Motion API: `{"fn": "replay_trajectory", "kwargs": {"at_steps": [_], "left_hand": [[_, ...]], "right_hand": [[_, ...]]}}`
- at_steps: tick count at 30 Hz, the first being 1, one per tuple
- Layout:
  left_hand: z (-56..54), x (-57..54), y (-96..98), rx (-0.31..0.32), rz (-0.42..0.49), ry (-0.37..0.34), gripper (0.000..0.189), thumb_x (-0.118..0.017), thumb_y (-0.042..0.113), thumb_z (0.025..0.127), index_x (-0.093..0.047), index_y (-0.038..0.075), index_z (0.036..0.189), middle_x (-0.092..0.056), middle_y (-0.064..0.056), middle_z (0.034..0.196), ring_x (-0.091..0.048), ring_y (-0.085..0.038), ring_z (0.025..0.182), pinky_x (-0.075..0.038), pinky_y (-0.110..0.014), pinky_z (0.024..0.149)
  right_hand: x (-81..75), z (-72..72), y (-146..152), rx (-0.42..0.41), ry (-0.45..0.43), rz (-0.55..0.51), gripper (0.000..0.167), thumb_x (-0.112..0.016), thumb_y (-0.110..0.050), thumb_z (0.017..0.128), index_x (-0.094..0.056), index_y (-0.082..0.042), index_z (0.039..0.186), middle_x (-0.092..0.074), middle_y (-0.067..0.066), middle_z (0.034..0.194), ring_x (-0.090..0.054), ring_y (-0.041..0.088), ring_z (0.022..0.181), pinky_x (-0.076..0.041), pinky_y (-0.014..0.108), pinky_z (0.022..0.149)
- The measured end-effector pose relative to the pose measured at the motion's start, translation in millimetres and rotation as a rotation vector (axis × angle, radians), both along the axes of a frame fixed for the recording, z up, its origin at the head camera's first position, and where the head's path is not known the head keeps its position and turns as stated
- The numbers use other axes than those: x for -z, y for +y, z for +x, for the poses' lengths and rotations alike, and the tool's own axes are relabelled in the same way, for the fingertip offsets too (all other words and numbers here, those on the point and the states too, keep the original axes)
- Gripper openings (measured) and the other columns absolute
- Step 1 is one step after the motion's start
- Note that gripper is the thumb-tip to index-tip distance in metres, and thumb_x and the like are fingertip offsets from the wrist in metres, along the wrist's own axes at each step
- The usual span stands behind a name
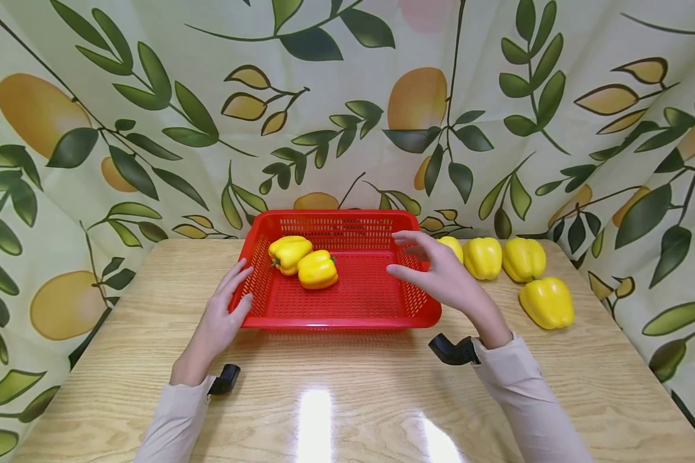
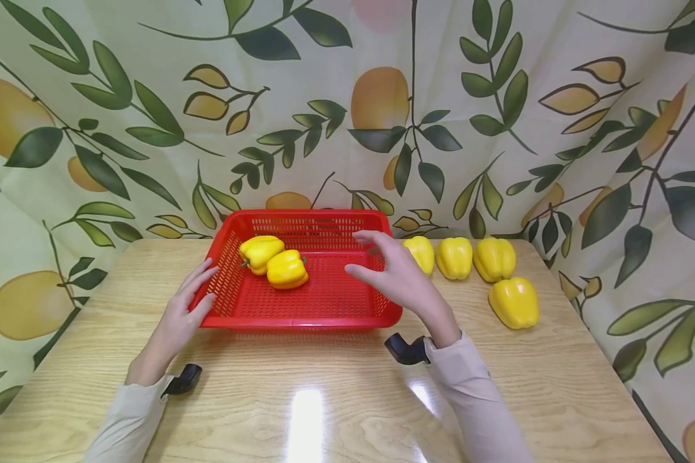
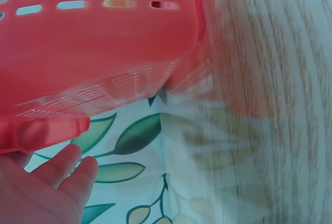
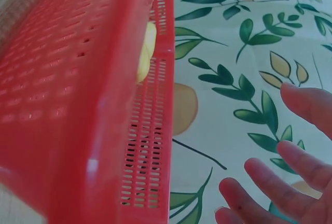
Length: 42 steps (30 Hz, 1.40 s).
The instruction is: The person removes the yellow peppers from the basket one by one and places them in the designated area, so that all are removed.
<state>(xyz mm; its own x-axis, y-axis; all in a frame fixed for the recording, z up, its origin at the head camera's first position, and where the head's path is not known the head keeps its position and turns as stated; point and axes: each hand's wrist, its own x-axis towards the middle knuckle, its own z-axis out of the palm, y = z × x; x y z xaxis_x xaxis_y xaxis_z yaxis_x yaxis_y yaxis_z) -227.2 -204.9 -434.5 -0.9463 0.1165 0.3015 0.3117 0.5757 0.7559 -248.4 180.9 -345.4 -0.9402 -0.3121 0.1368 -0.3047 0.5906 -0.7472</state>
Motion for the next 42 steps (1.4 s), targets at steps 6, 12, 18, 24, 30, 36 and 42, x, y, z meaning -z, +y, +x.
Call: {"fn": "replay_trajectory", "kwargs": {"at_steps": [6,12,18,24,30,36,42], "left_hand": [[0.0,0.3,0.0,-0.004,0.0,-0.002,0.051,-0.052,0.004,0.096,-0.044,0.001,0.146,-0.028,-0.012,0.162,-0.024,-0.04,0.15,-0.025,-0.066,0.116],[0.1,0.4,-0.4,-0.004,0.003,-0.003,0.051,-0.052,0.003,0.095,-0.044,0.001,0.146,-0.028,-0.011,0.163,-0.024,-0.04,0.15,-0.025,-0.066,0.116],[0.8,0.1,-1.1,-0.005,0.001,-0.004,0.051,-0.051,0.004,0.096,-0.044,0.0,0.146,-0.028,-0.012,0.163,-0.024,-0.04,0.149,-0.026,-0.066,0.116],[0.9,0.1,-0.8,-0.004,0.001,-0.008,0.051,-0.051,0.005,0.096,-0.044,0.0,0.146,-0.027,-0.011,0.163,-0.024,-0.04,0.15,-0.025,-0.065,0.117],[0.9,-0.5,-0.2,-0.007,0.001,-0.011,0.051,-0.051,0.005,0.096,-0.044,0.001,0.146,-0.027,-0.011,0.163,-0.024,-0.039,0.15,-0.025,-0.066,0.116],[0.9,-0.3,-0.1,-0.002,0.009,0.0,0.051,-0.051,0.004,0.096,-0.045,-0.001,0.145,-0.028,-0.012,0.162,-0.025,-0.04,0.149,-0.026,-0.065,0.117],[0.0,0.3,-0.7,-0.006,0.003,-0.004,0.051,-0.051,0.006,0.096,-0.044,0.001,0.146,-0.028,-0.011,0.163,-0.025,-0.039,0.15,-0.026,-0.065,0.117]], "right_hand": [[-7.0,-9.3,-9,-0.02,0.004,0.037,0.06,-0.074,-0.032,0.089,-0.05,-0.014,0.141,-0.056,0.008,0.14,-0.057,0.029,0.123,-0.052,0.051,0.1],[-11.9,-21.1,-16,-0.053,-0.001,0.078,0.059,-0.074,-0.031,0.088,-0.05,-0.015,0.14,-0.058,0.008,0.137,-0.058,0.03,0.121,-0.052,0.052,0.098],[-15.4,-33.6,-25,-0.087,-0.039,0.072,0.059,-0.072,-0.032,0.089,-0.049,-0.017,0.141,-0.057,0.008,0.138,-0.055,0.03,0.124,-0.051,0.05,0.099],[-16.0,-45.1,-34,-0.113,-0.051,0.065,0.058,-0.072,-0.032,0.089,-0.05,-0.018,0.14,-0.057,0.006,0.137,-0.055,0.03,0.125,-0.051,0.049,0.1],[-11.5,-55.8,-45,-0.156,-0.051,0.053,0.057,-0.072,-0.031,0.089,-0.05,-0.02,0.14,-0.057,0.005,0.137,-0.056,0.03,0.125,-0.051,0.046,0.1],[-6.7,-67.4,-56,-0.182,-0.052,0.051,0.057,-0.071,-0.029,0.09,-0.049,-0.018,0.141,-0.057,0.006,0.138,-0.056,0.031,0.126,-0.05,0.046,0.102],[-2.8,-77.0,-67,-0.204,-0.042,0.057,0.058,-0.071,-0.028,0.09,-0.049,-0.015,0.142,-0.056,0.012,0.14,-0.054,0.028,0.126,-0.047,0.048,0.106]]}}
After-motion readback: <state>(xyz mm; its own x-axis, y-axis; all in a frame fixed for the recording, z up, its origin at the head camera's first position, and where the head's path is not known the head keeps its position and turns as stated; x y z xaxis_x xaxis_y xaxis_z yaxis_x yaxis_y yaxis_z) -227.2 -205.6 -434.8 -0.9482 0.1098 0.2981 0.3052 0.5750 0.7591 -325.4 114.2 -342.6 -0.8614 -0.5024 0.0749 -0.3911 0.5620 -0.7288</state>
